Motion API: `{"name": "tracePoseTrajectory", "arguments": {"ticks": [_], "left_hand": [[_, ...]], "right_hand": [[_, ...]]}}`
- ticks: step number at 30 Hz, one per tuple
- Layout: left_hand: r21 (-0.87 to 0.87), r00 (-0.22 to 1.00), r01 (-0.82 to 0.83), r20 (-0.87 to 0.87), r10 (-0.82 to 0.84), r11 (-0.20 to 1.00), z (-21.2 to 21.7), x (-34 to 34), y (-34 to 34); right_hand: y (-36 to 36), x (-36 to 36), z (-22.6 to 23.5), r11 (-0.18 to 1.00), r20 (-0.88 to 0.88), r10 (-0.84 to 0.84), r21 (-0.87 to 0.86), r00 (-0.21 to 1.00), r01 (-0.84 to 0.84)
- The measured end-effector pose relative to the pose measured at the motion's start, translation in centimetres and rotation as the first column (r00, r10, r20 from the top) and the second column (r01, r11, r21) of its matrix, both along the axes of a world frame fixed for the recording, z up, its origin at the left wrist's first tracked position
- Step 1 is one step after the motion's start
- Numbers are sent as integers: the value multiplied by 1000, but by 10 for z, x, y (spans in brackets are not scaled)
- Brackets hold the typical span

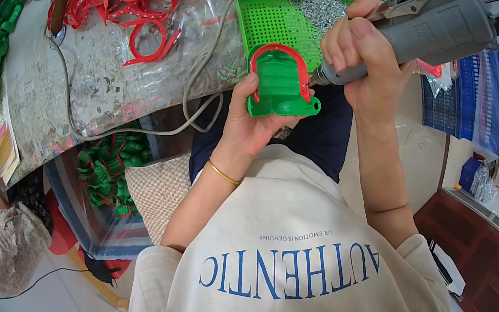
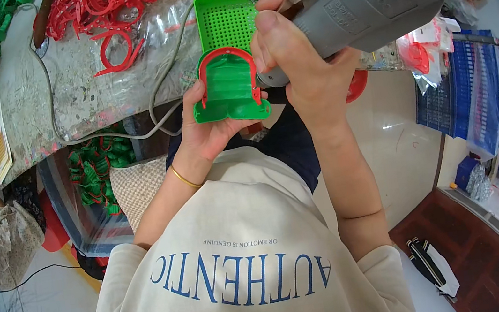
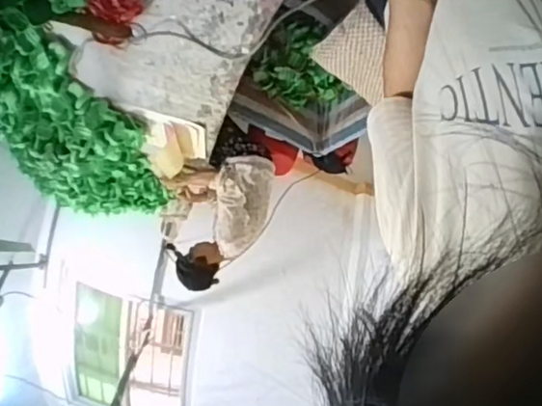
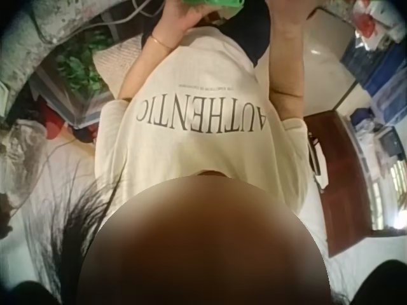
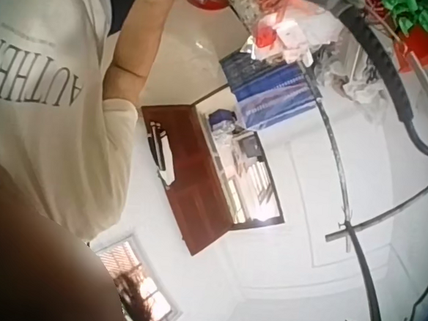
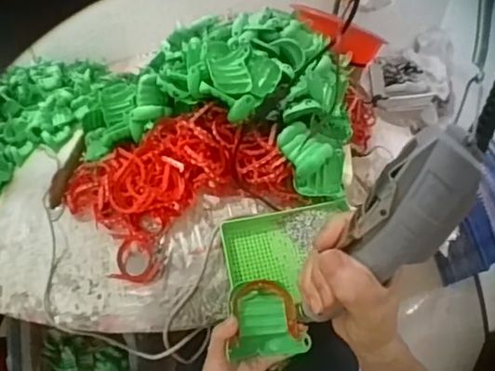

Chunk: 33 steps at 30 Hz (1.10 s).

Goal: Assembling green and red plastic components by joining them using a handheld power tool at a manufacturing workstation.

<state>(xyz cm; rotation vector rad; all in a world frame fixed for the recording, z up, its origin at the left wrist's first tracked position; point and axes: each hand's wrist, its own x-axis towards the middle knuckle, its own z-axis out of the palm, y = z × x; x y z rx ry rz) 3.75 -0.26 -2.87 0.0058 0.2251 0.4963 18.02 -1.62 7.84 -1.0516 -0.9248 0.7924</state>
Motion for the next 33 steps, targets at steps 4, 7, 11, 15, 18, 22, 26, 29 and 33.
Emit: {"name": "tracePoseTrajectory", "arguments": {"ticks": [4, 7, 11, 15, 18, 22, 26, 29, 33], "left_hand": [[22, 1000, -14, -19, 14, 1000, -2, 0, -1], [35, 999, -19, -29, 20, 999, -3, 0, -3], [42, 1000, -13, -21, 14, 999, -5, 1, -3], [55, 997, -35, -61, 39, 998, -3, 0, -4], [62, 996, -40, -83, 45, 997, 4, -1, -4], [39, 1000, -15, -9, 15, 999, 5, -3, -2], [16, 998, 7, -63, -6, 1000, 17, -9, -5], [105, 998, -10, -62, 16, 994, 34, -11, -3], [140, 998, -35, -53, 43, 990, 23, -13, 2]], "right_hand": [[-4, -2, 1, 1000, 29, -4, 20, 1000, 4], [-6, -1, 0, 1000, 32, -2, 25, 999, 1], [-6, -3, -3, 1000, 42, -9, -7, 999, 10], [-10, -2, -9, 1000, 36, 6, 9, 999, -6], [-13, -7, -4, 1000, 85, -10, 30, 996, 8], [-18, -9, -9, 996, 71, -24, 88, 997, 17], [-18, -2, 0, 978, 11, 138, 157, 990, -138], [-11, 2, 27, 959, 12, 232, 165, 973, -231], [5, 23, 47, 897, -40, 303, 348, 952, -271]]}}
